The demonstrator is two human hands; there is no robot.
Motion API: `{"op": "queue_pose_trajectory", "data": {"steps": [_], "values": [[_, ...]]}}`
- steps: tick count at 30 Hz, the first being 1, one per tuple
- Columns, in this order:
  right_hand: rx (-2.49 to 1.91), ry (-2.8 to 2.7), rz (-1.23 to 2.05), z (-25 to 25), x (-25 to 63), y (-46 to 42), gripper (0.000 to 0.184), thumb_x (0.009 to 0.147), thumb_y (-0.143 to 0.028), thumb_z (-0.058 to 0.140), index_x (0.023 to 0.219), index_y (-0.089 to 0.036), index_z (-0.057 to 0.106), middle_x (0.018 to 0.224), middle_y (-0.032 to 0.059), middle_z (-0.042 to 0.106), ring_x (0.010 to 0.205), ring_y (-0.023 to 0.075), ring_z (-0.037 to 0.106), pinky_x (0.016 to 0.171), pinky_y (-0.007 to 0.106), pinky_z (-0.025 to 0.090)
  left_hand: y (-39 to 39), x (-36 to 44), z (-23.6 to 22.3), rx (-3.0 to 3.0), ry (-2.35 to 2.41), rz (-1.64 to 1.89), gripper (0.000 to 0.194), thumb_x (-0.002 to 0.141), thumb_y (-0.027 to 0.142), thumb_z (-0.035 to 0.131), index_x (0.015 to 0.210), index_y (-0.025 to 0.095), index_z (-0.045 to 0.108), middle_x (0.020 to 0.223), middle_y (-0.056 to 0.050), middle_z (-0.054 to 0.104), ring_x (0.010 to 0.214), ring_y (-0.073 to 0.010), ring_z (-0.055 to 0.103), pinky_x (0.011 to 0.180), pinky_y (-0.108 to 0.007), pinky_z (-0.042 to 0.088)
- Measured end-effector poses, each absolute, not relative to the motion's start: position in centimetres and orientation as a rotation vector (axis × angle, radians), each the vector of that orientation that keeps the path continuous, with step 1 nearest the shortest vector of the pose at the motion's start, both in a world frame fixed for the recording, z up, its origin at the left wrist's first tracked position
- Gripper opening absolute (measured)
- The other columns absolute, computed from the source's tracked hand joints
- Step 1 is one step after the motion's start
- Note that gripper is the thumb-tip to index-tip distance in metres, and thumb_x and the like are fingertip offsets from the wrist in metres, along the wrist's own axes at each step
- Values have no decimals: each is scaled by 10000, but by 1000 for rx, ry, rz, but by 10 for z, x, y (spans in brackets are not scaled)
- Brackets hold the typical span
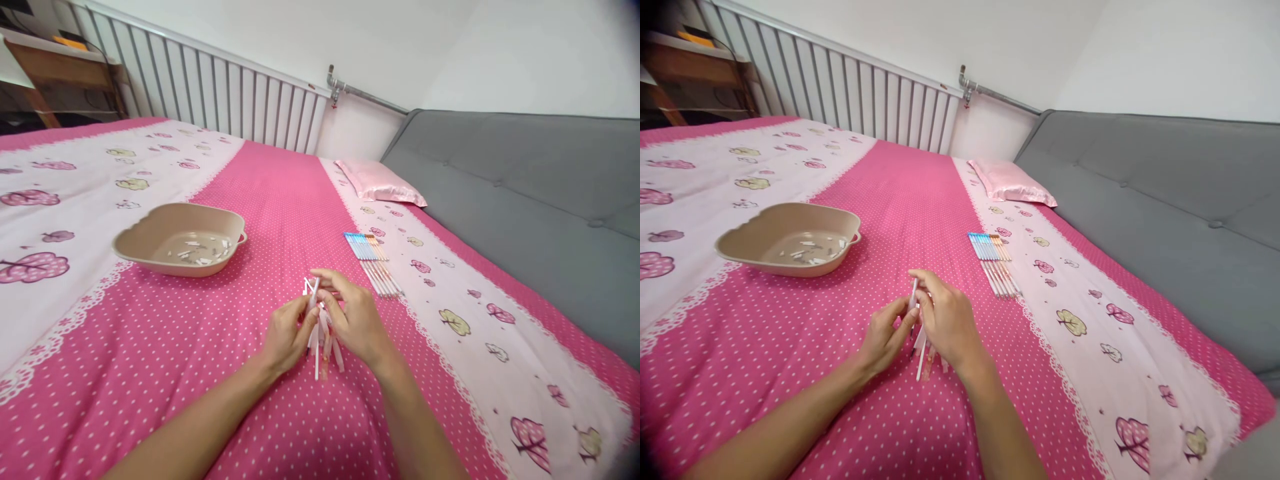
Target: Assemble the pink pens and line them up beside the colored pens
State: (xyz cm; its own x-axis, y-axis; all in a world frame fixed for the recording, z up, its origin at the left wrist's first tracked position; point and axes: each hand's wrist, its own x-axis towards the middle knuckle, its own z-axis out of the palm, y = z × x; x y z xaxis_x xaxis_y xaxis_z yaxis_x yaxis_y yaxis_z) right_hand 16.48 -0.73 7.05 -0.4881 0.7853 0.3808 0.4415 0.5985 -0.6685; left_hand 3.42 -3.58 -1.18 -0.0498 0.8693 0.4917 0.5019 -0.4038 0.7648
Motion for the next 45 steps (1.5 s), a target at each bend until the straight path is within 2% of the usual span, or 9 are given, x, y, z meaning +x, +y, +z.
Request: {"op": "queue_pose_trajectory", "data": {"steps": [5, 9, 11, 14, 18, 26, 34, 38, 45], "values": [[-946, -2182, 654, 73, 165, -9, 402, 907, -145, 382, 1257, -255, 547, 1168, 28, 653, 1045, 167, 615, 908, 337, 479, -35, 33, -13, 1833, 1489, 1441, 231, 920, 336, 396, 815, 184, 534, 667, 6, 551, 589, -125, 501, 590, -249, 389], [-958, -2103, 687, 76, 168, -7, 504, 888, -120, 389, 1353, -310, 430, 1188, 24, 638, 1043, 156, 615, 898, 343, 486, -33, 31, -11, 1783, 1501, 1458, 239, 908, 343, 413, 825, 178, 564, 678, -4, 591, 598, -135, 536, 589, -252, 402], [-1127, -2037, 660, 77, 174, -4, 517, 884, -128, 399, 1378, -278, 394, 1111, 49, 669, 960, 165, 648, 849, 340, 501, -32, 30, -9, 1722, 1537, 1454, 240, 902, 349, 424, 881, 175, 587, 706, -12, 618, 628, -145, 564, 603, -256, 414], [-1526, -2121, 548, 73, 185, 3, 428, 877, -168, 435, 1301, -191, 494, 958, 87, 705, 839, 206, 671, 768, 349, 499, -28, 26, -8, 1606, 1599, 1467, 262, 901, 358, 423, 959, 170, 597, 758, -24, 643, 689, -158, 590, 630, -266, 427], [-1915, -2374, 446, 55, 195, 15, 375, 871, -229, 458, 1212, -118, 568, 1033, 167, 682, 1016, 287, 625, 814, 372, 454, -25, 22, -8, 1507, 1670, 1489, 273, 894, 369, 428, 919, 163, 606, 747, -22, 633, 689, -160, 582, 634, -271, 426], [-1904, -2456, 632, 14, 184, 28, 498, 852, -492, 447, 1072, -77, 609, 1029, 212, 672, 918, 305, 651, 723, 345, 457, -22, 20, -10, 1424, 1692, 1513, 258, 878, 372, 454, 918, 163, 600, 792, -33, 644, 732, -178, 591, 645, -279, 423], [-1735, -2443, 803, 12, 177, 30, 485, 866, -446, 460, 1226, -132, 543, 1147, 130, 651, 999, 230, 633, 770, 263, 450, -23, 20, -10, 1417, 1697, 1480, 247, 890, 355, 433, 898, 161, 586, 814, -32, 646, 755, -173, 598, 655, -274, 422], [-1786, -2410, 798, 16, 184, 31, 490, 868, -392, 475, 1267, -108, 498, 1189, 168, 618, 1032, 259, 613, 748, 283, 444, -23, 21, -9, 1417, 1695, 1498, 234, 888, 346, 442, 897, 161, 585, 800, -27, 639, 733, -168, 590, 645, -271, 417], [-1835, -2528, 792, 31, 188, 21, 448, 735, -538, 604, 960, -152, 596, 908, 99, 691, 766, 233, 650, 561, 255, 393, -22, 23, -7, 1436, 1690, 1502, 230, 889, 319, 444, 905, 145, 594, 792, -29, 633, 714, -160, 571, 637, -267, 408]]}}
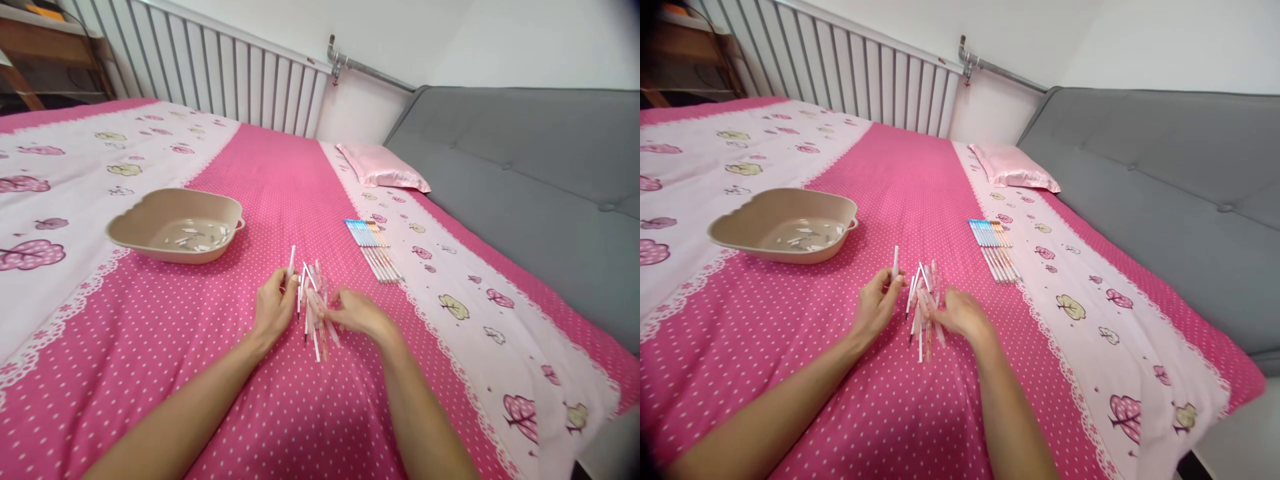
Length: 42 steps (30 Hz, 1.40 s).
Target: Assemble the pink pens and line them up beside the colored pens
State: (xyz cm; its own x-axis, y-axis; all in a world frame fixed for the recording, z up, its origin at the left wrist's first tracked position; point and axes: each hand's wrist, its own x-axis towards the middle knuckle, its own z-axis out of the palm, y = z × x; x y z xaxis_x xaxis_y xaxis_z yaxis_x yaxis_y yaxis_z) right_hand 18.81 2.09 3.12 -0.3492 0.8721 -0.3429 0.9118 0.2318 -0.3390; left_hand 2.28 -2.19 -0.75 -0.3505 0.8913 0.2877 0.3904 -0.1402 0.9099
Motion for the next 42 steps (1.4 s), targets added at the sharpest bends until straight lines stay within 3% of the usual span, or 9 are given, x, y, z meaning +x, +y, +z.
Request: {"op": "queue_pose_trajectory", "data": {"steps": [6, 11, 16, 20, 27, 35, 42], "values": [[1732, 2368, -676, 32, 171, 12, 475, 622, -455, 735, 981, -179, 591, 920, 78, 687, 820, 233, 649, 580, 252, 397, -22, 22, -8, 1422, 1701, 1492, 236, 888, 332, 451, 925, 149, 595, 788, -25, 632, 701, -158, 567, 621, -263, 405], [1728, 2378, -745, 30, 168, 11, 475, 629, -368, 737, 1019, -160, 563, 922, 99, 687, 812, 241, 658, 578, 258, 412, -21, 22, -9, 1447, 1688, 1508, 233, 889, 327, 447, 913, 148, 594, 794, -30, 636, 717, -161, 577, 631, -265, 410], [1768, 2368, -777, 29, 174, 14, 315, 730, -260, 642, 1008, -141, 552, 835, 87, 699, 742, 210, 667, 572, 240, 419, -21, 21, -9, 1437, 1704, 1486, 233, 888, 338, 448, 919, 158, 593, 798, -26, 641, 720, -162, 583, 641, -268, 416], [1740, 2393, -586, 35, 175, 12, 264, 766, -334, 607, 968, -165, 585, 888, 96, 699, 812, 239, 664, 619, 266, 428, -22, 21, -11, 1427, 1715, 1478, 231, 886, 343, 453, 924, 164, 594, 802, -25, 644, 726, -164, 588, 646, -271, 419], [1903, 2404, -432, 29, 162, 10, 379, 749, -479, 604, 979, -178, 605, 950, 109, 692, 881, 279, 651, 665, 314, 437, -21, 21, -11, 1445, 1703, 1487, 219, 887, 326, 445, 899, 159, 587, 800, -28, 638, 722, -160, 583, 652, -272, 425], [1896, 2434, -452, 17, 158, 16, 271, 774, -388, 556, 901, -166, 647, 945, 135, 693, 895, 265, 650, 709, 316, 447, -23, 21, -9, 1433, 1701, 1480, 231, 889, 350, 442, 906, 170, 585, 810, -27, 646, 744, -162, 594, 662, -270, 434], [1904, 2412, -446, 20, 161, 18, 219, 783, -314, 547, 839, -151, 682, 848, 146, 702, 780, 255, 662, 622, 298, 431, -22, 21, -9, 1439, 1715, 1475, 251, 889, 360, 434, 923, 166, 590, 812, -33, 647, 719, -165, 588, 637, -270, 421]]}}
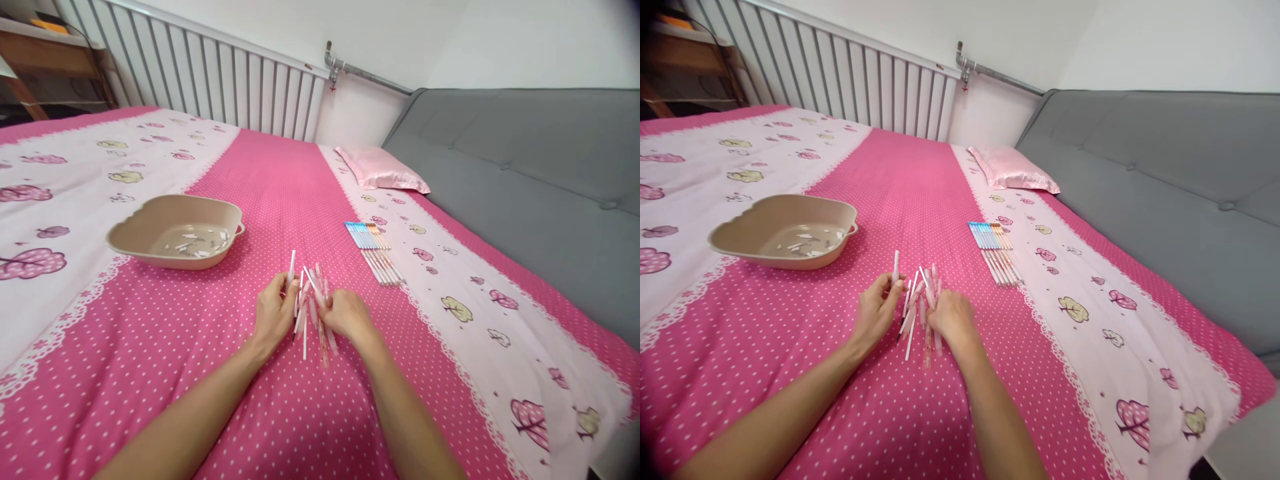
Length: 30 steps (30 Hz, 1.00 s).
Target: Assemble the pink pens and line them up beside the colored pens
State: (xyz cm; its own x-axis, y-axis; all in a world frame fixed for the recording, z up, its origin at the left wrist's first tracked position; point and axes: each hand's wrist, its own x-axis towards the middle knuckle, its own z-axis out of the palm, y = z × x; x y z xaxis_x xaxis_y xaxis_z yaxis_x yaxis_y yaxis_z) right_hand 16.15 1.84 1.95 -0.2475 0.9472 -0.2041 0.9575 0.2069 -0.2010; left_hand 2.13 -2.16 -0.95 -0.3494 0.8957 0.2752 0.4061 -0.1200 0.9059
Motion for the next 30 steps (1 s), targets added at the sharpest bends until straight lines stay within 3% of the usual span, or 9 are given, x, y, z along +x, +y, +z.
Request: {"op": "queue_pose_trajectory", "data": {"steps": [6, 12, 17, 30], "values": [[1895, 2419, -524, 21, 173, 24, 285, 819, -367, 505, 771, -154, 688, 781, 121, 699, 690, 216, 640, 544, 269, 373, -22, 21, -10, 1444, 1719, 1467, 261, 889, 365, 430, 910, 161, 591, 810, -33, 641, 713, -164, 583, 628, -267, 414], [1942, 2373, -612, 19, 186, 31, 229, 809, -295, 522, 900, -141, 664, 855, 110, 704, 724, 190, 636, 560, 242, 373, -21, 19, -12, 1491, 1858, 1351, 260, 891, 371, 412, 845, 173, 575, 724, -13, 610, 651, -162, 554, 599, -264, 388], [1965, 2387, -662, 16, 189, 33, 331, 846, -290, 499, 1119, -117, 570, 1007, 144, 680, 852, 207, 640, 636, 244, 392, -20, 19, -13, 1503, 1959, 1255, 258, 893, 358, 399, 822, 180, 572, 717, -29, 620, 645, -176, 568, 596, -269, 385], [1882, 2471, -797, 14, 185, 31, 357, 874, -275, 482, 1212, -158, 491, 1007, 98, 683, 797, 176, 662, 643, 225, 409, -20, 22, -18, 1492, 1783, 1193, 278, 867, 403, 439, 805, 180, 593, 693, -35, 645, 626, -193, 624, 580, -266, 421]]}}
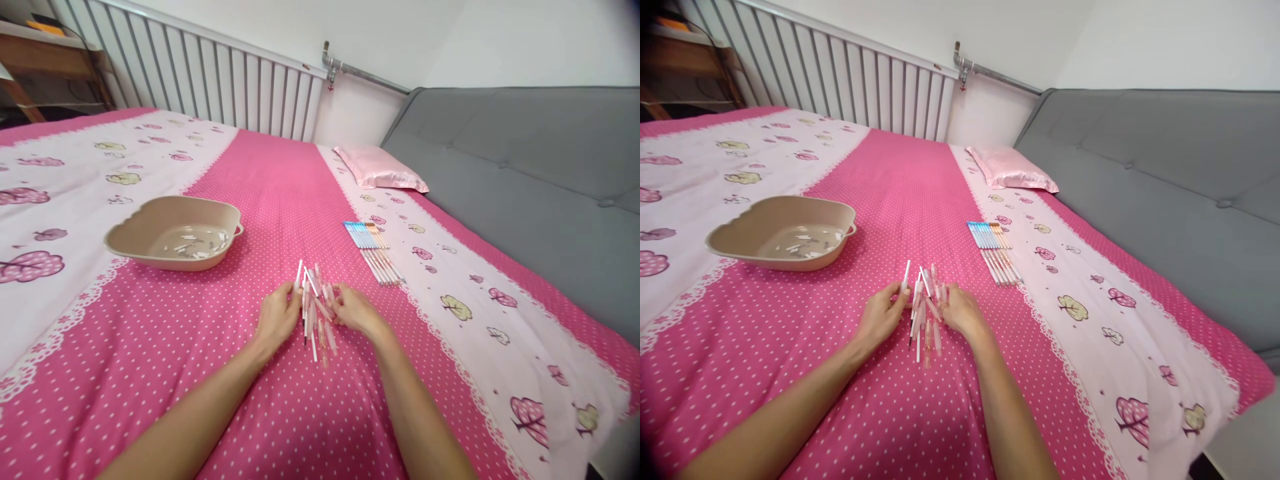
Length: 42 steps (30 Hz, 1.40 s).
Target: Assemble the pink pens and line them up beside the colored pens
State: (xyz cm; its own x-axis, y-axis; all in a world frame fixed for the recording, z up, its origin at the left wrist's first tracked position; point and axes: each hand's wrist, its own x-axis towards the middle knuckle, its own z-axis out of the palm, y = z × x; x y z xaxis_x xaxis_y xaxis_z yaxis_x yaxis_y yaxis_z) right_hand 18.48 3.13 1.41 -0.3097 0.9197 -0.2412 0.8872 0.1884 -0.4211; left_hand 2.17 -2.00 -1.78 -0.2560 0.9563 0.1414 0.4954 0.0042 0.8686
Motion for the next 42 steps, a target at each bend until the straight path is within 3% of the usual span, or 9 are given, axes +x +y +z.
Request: {"op": "queue_pose_trajectory", "data": {"steps": [11, 17, 27, 32, 36, 42], "values": [[-1972, -2335, 633, 21, 187, 30, 416, 867, -224, 500, 1274, -144, 487, 1069, 170, 668, 868, 227, 658, 720, 282, 426, -19, 18, -15, 1440, 1874, 1224, 288, 881, 399, 410, 836, 178, 590, 725, -33, 646, 641, -188, 611, 595, -280, 423], [-1962, -2285, 584, 31, 183, 26, 382, 860, -131, 437, 1229, -150, 533, 1086, 155, 667, 966, 246, 634, 735, 288, 422, -22, 20, -10, 1394, 1893, 1281, 294, 890, 394, 401, 850, 172, 589, 727, -38, 640, 627, -181, 586, 580, -282, 406], [-1703, -2338, 638, 24, 165, 20, 202, 868, -230, 492, 961, -205, 669, 946, 47, 707, 858, 169, 636, 706, 229, 407, -23, 22, -7, 1305, 1835, 1392, 284, 894, 396, 408, 834, 177, 579, 748, -38, 644, 586, -157, 568, 568, -277, 412], [-1464, -2381, 539, 13, 150, 14, 238, 904, -306, 472, 1067, -226, 626, 1003, 50, 674, 935, 179, 611, 787, 259, 407, -23, 22, -7, 1332, 1829, 1402, 278, 894, 382, 413, 837, 172, 585, 691, -17, 615, 596, -158, 561, 575, -267, 406], [-1524, -2417, 359, 0, 142, 9, 207, 887, -326, 493, 1009, -208, 611, 1047, 80, 630, 934, 218, 598, 750, 300, 416, -22, 21, -8, 1317, 1811, 1413, 279, 893, 381, 412, 852, 166, 585, 742, -27, 638, 602, -156, 570, 585, -268, 413], [-1602, -2356, 297, -7, 137, 6, 292, 837, -331, 515, 1085, -179, 547, 1037, 107, 622, 916, 256, 599, 719, 334, 430, -22, 21, -9, 1330, 1818, 1396, 254, 887, 353, 420, 853, 166, 587, 741, -28, 634, 616, -160, 571, 599, -270, 411]]}}
